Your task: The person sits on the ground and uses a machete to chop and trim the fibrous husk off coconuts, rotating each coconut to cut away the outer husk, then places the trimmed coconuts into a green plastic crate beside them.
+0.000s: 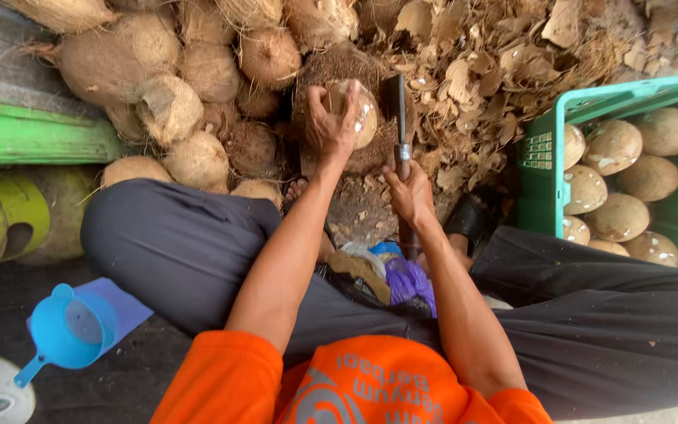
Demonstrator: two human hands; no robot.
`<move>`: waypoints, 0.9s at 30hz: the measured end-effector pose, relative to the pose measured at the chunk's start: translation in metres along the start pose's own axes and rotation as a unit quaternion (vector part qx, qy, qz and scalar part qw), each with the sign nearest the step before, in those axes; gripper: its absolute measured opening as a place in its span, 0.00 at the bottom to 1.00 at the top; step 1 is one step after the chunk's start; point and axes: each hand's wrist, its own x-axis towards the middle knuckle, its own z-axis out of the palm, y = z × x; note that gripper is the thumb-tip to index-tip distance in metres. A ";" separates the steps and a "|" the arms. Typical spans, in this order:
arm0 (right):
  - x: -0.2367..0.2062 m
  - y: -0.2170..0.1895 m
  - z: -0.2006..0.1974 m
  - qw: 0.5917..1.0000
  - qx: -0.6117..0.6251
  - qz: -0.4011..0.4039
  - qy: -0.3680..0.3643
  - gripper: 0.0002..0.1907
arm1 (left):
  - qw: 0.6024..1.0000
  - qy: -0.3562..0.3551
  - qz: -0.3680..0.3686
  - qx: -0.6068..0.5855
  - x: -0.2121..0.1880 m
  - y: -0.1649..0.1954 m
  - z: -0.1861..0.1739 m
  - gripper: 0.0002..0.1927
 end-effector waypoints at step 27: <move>-0.010 -0.042 -0.001 0.955 0.151 -0.241 0.086 0.18 | 0.998 -0.039 0.003 -0.054 0.019 0.003 -0.005 0.26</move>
